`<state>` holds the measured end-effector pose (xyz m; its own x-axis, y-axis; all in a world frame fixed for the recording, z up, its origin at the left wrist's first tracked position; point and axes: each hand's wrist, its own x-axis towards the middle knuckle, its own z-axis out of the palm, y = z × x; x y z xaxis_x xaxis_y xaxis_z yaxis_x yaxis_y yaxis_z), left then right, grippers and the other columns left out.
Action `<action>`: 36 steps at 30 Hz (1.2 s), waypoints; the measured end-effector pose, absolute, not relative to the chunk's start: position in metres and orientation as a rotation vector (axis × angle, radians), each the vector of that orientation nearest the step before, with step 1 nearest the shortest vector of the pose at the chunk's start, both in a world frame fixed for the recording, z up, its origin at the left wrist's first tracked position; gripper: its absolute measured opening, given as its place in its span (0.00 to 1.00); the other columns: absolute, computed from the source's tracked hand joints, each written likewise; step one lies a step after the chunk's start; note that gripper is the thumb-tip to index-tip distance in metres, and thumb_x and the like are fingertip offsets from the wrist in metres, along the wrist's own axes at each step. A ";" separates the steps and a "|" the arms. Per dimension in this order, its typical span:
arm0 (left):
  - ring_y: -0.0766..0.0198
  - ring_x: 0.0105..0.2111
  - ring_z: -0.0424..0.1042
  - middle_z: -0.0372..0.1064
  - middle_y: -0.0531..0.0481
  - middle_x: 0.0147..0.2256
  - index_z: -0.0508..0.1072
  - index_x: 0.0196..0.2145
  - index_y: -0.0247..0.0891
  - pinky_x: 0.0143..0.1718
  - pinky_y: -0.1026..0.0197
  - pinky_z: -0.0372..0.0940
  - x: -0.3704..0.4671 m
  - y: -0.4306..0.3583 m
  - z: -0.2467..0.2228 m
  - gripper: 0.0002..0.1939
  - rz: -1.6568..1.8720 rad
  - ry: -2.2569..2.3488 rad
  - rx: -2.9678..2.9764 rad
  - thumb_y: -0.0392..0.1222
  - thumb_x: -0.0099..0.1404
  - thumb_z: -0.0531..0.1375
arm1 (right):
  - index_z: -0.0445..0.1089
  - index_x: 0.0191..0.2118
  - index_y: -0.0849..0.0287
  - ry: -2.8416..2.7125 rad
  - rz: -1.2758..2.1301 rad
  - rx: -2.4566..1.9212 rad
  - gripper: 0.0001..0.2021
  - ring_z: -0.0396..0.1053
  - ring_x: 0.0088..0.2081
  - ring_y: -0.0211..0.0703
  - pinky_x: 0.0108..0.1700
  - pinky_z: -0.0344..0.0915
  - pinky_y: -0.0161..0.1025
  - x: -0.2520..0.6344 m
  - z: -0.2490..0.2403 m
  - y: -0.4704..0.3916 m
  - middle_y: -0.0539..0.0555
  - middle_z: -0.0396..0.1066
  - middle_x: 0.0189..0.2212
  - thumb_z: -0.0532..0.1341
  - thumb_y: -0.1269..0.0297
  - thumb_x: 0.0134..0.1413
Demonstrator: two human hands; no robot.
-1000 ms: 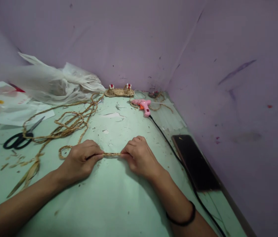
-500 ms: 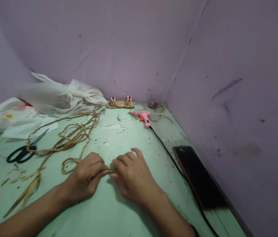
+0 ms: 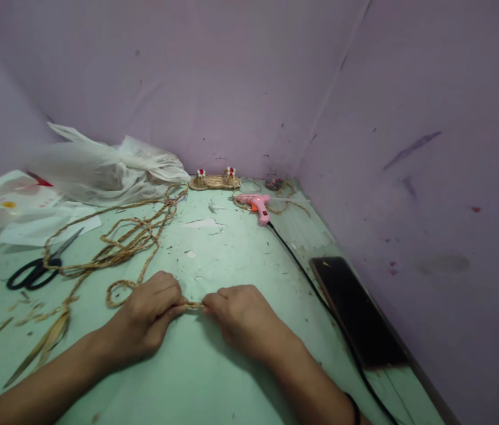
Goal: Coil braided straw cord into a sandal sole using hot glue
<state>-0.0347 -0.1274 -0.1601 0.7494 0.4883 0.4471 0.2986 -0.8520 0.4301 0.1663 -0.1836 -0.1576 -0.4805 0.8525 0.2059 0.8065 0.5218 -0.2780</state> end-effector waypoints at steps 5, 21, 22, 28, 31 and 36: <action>0.63 0.28 0.60 0.61 0.50 0.24 0.65 0.26 0.36 0.29 0.60 0.56 -0.037 -0.123 -0.162 0.09 0.775 0.607 2.583 0.30 0.63 0.50 | 0.71 0.32 0.59 -2.396 0.314 -1.408 0.11 0.67 0.23 0.37 0.26 0.55 0.33 0.174 -0.152 -0.185 0.50 0.73 0.22 0.51 0.69 0.59; 0.63 0.29 0.63 0.65 0.51 0.25 0.68 0.26 0.36 0.30 0.61 0.58 -0.042 -0.114 -0.168 0.09 0.710 0.808 2.483 0.34 0.63 0.53 | 0.73 0.35 0.58 -2.179 0.391 -1.414 0.05 0.71 0.28 0.37 0.31 0.62 0.31 0.181 -0.162 -0.179 0.51 0.75 0.28 0.61 0.64 0.54; 0.63 0.29 0.63 0.65 0.51 0.25 0.68 0.26 0.36 0.31 0.61 0.58 -0.042 -0.115 -0.168 0.09 0.710 0.803 2.485 0.34 0.63 0.53 | 0.73 0.34 0.58 -2.166 0.393 -1.416 0.05 0.71 0.27 0.36 0.31 0.62 0.31 0.181 -0.162 -0.180 0.51 0.75 0.27 0.60 0.65 0.55; 0.63 0.29 0.62 0.64 0.50 0.25 0.66 0.25 0.36 0.32 0.60 0.58 -0.041 -0.116 -0.168 0.09 0.709 0.718 2.517 0.32 0.62 0.51 | 0.71 0.29 0.59 -2.131 0.410 -1.440 0.06 0.69 0.24 0.36 0.27 0.62 0.30 0.183 -0.167 -0.182 0.50 0.73 0.23 0.58 0.68 0.55; 0.62 0.29 0.62 0.64 0.49 0.25 0.66 0.25 0.35 0.32 0.59 0.59 -0.043 -0.115 -0.168 0.09 0.714 0.745 2.537 0.32 0.63 0.51 | 0.72 0.31 0.59 -2.134 0.369 -1.453 0.07 0.70 0.25 0.37 0.28 0.63 0.32 0.183 -0.161 -0.180 0.51 0.74 0.24 0.57 0.69 0.56; 0.62 0.28 0.62 0.64 0.49 0.24 0.66 0.25 0.35 0.32 0.59 0.59 -0.047 -0.109 -0.171 0.09 0.740 0.845 2.567 0.32 0.63 0.51 | 0.71 0.45 0.55 -2.084 -0.065 -1.266 0.15 0.71 0.28 0.43 0.28 0.65 0.39 0.169 -0.134 -0.210 0.55 0.76 0.30 0.54 0.74 0.55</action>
